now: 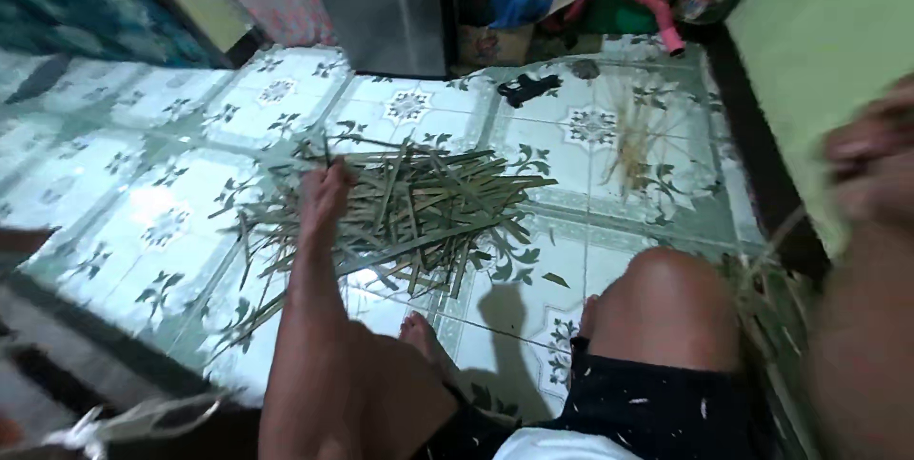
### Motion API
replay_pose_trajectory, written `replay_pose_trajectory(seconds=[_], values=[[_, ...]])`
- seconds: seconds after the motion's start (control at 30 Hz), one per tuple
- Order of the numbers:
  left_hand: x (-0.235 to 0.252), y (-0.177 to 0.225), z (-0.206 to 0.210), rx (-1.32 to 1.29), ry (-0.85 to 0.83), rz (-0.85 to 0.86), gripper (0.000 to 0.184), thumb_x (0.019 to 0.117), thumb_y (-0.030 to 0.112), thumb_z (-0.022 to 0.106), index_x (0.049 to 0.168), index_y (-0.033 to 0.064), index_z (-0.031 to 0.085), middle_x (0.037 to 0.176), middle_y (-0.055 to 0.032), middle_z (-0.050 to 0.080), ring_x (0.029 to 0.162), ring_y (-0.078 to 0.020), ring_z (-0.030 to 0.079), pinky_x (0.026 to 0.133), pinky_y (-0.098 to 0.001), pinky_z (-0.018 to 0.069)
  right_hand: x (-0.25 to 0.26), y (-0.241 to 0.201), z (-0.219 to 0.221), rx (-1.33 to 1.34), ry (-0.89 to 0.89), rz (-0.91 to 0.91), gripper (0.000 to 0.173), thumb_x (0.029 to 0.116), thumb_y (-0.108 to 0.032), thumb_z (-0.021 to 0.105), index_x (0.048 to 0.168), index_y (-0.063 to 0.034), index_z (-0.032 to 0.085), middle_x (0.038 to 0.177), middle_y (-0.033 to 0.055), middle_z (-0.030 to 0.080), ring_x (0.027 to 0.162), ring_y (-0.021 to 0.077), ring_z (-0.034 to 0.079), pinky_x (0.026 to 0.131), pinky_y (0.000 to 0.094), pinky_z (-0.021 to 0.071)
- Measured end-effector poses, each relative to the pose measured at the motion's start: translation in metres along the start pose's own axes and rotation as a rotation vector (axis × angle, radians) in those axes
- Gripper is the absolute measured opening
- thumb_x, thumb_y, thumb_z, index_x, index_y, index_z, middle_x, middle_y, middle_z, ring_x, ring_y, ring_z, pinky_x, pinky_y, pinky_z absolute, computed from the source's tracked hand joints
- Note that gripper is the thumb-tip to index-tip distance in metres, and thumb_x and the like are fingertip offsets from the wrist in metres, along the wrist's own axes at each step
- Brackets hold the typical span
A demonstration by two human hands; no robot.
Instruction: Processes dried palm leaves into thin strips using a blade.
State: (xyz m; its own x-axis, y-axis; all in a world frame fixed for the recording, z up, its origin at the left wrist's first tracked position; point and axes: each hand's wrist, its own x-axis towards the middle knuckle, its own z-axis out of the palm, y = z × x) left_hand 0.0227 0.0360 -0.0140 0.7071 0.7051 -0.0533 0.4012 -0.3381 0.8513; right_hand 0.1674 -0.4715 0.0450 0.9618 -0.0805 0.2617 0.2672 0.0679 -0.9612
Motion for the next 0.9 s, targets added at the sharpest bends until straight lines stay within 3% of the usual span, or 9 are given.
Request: replay_pose_trajectory(seconds=[0.1,0.17,0.23,0.33,0.4,0.53,0.6,0.73,0.9], values=[[0.008,-0.016,0.005,0.293,-0.085,0.034,0.046,0.1069,0.043,0.047,0.101,0.0036,0.069,0.072,-0.0101,0.057,0.055,-0.0200,0.047,0.054,-0.0437,0.0449,-0.041,0.087,-0.038,-0.129,-0.247,-0.063,0.018,0.1044,-0.025,0.052,0.115,-0.0130,0.061,0.082,-0.0113,0.065,0.065,0.0045,0.063,0.064,0.0279,0.0595],[0.014,-0.023,0.007,0.432,-0.145,0.058,0.038,0.1049,0.036,0.055,0.103,0.0006,0.070,0.078,-0.0137,0.062,0.060,-0.0227,0.052,0.060,-0.0483,0.0477,-0.068,0.123,-0.053,-0.181,-0.182,0.022,0.025,0.1031,-0.021,0.054,0.116,-0.0015,0.062,0.078,-0.0075,0.063,0.063,0.0048,0.062,0.063,0.0267,0.0583],[0.017,-0.030,0.010,0.504,-0.195,0.101,0.032,0.1010,0.031,0.063,0.105,-0.0007,0.069,0.081,-0.0146,0.064,0.063,-0.0233,0.056,0.064,-0.0497,0.0500,-0.081,0.140,-0.073,-0.123,-0.026,0.116,0.020,0.1025,-0.019,0.051,0.114,-0.0038,0.059,0.074,-0.0094,0.061,0.059,0.0029,0.059,0.060,0.0238,0.0562],[0.017,-0.028,0.028,0.643,-0.295,0.106,0.027,0.0964,0.024,0.070,0.108,-0.0005,0.072,0.096,-0.0192,0.071,0.083,-0.0325,0.067,0.080,-0.0573,0.0531,-0.085,0.160,-0.109,-0.287,0.125,0.229,0.026,0.1012,-0.018,0.054,0.116,0.0025,0.060,0.090,0.0026,0.061,0.074,0.0070,0.060,0.073,0.0275,0.0554],[0.019,-0.026,0.046,0.871,-0.424,0.083,0.034,0.0941,0.031,0.074,0.106,-0.0013,0.073,0.103,-0.0255,0.071,0.100,-0.0445,0.068,0.091,-0.0678,0.0493,-0.093,0.180,-0.130,-0.517,0.049,0.385,0.031,0.1034,-0.020,0.058,0.120,0.0054,0.065,0.108,0.0191,0.068,0.093,0.0233,0.065,0.087,0.0438,0.0541],[0.003,-0.038,0.072,1.392,-0.675,0.018,0.059,0.0989,0.063,0.052,0.114,0.0099,0.074,0.120,-0.0232,0.070,0.117,-0.0456,0.064,0.094,-0.0711,0.0481,-0.140,0.242,-0.151,-0.716,-0.164,0.577,0.027,0.1055,-0.015,0.055,0.121,0.0011,0.069,0.119,0.0216,0.069,0.112,0.0337,0.066,0.102,0.0533,0.0493],[0.000,-0.055,0.072,1.343,-0.696,0.025,0.054,0.1021,0.057,0.050,0.114,0.0107,0.075,0.118,-0.0211,0.071,0.116,-0.0435,0.065,0.095,-0.0697,0.0482,-0.168,0.266,-0.150,-0.707,-0.179,0.678,0.027,0.1041,-0.015,0.059,0.123,0.0006,0.069,0.119,0.0219,0.070,0.112,0.0338,0.067,0.103,0.0521,0.0494],[0.014,-0.074,0.046,0.958,-0.490,0.063,0.039,0.1014,0.036,0.063,0.105,-0.0028,0.070,0.095,-0.0252,0.070,0.092,-0.0431,0.068,0.085,-0.0666,0.0514,-0.188,0.299,-0.140,-0.612,-0.163,0.708,0.027,0.1039,-0.021,0.059,0.116,0.0008,0.070,0.101,0.0197,0.071,0.089,0.0306,0.068,0.085,0.0526,0.0549],[0.019,-0.078,0.036,0.909,-0.424,0.047,0.032,0.1026,0.026,0.061,0.114,-0.0035,0.067,0.103,-0.0277,0.069,0.098,-0.0449,0.067,0.088,-0.0679,0.0496,-0.043,0.262,-0.124,-0.711,-0.206,0.604,0.036,0.1075,-0.021,0.051,0.126,0.0064,0.063,0.122,0.0287,0.065,0.115,0.0419,0.062,0.103,0.0575,0.0464]])
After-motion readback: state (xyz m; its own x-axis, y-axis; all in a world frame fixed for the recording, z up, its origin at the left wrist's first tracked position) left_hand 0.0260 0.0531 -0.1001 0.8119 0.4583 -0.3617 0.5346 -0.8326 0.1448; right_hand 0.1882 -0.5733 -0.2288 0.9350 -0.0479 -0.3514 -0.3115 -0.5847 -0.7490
